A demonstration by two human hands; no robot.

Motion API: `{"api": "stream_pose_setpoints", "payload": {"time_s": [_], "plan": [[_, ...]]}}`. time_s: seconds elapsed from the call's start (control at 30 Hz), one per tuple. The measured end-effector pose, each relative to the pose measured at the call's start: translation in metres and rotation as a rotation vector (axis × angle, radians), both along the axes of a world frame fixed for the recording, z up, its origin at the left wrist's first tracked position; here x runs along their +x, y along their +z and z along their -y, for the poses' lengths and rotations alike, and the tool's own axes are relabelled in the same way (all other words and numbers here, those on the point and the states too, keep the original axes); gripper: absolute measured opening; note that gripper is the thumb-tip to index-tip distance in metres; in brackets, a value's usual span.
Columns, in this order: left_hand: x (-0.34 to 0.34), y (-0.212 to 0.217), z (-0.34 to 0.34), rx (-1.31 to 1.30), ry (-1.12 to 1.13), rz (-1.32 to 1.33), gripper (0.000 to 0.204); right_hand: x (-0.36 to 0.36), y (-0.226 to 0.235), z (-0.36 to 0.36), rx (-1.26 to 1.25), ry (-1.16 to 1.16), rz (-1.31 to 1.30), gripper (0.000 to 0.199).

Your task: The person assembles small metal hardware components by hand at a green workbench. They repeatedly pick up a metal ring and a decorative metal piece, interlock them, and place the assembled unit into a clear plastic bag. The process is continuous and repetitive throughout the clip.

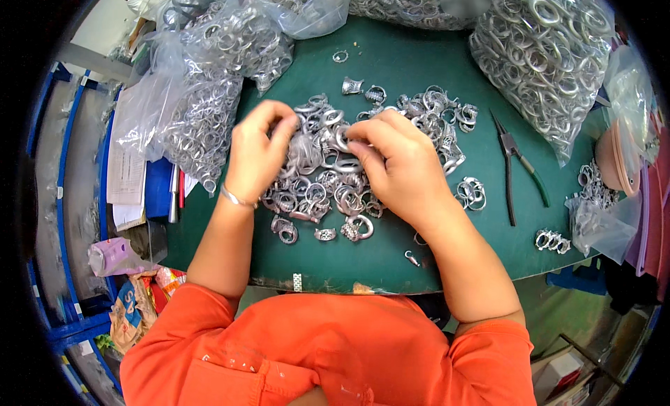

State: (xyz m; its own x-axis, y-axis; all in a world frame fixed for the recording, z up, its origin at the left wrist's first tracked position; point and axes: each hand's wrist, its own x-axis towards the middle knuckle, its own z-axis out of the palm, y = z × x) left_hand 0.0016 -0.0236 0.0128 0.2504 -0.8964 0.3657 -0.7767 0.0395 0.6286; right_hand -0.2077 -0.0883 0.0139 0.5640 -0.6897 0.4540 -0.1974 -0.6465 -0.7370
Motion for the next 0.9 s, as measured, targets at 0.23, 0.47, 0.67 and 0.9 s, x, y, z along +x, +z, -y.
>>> {"api": "stream_pose_setpoints", "payload": {"time_s": [0.23, 0.47, 0.67, 0.9], "plan": [[0.000, 0.021, -0.031, 0.104, -0.465, 0.378, 0.054, -0.001, -0.003, -0.007, -0.144, -0.044, -0.225, 0.019], [0.034, -0.026, -0.024, 0.025, -0.012, 0.146, 0.022, 0.000, -0.002, 0.007, -0.442, -0.058, -0.102, 0.026], [0.044, -0.031, -0.029, -0.073, -0.007, 0.068, 0.018, 0.007, -0.007, 0.017, -0.402, -0.090, -0.230, 0.034], [0.016, -0.003, -0.046, -0.096, -0.218, 0.191, 0.022, -0.026, 0.122, 0.056, -0.554, -0.448, -0.042, 0.018]]}}
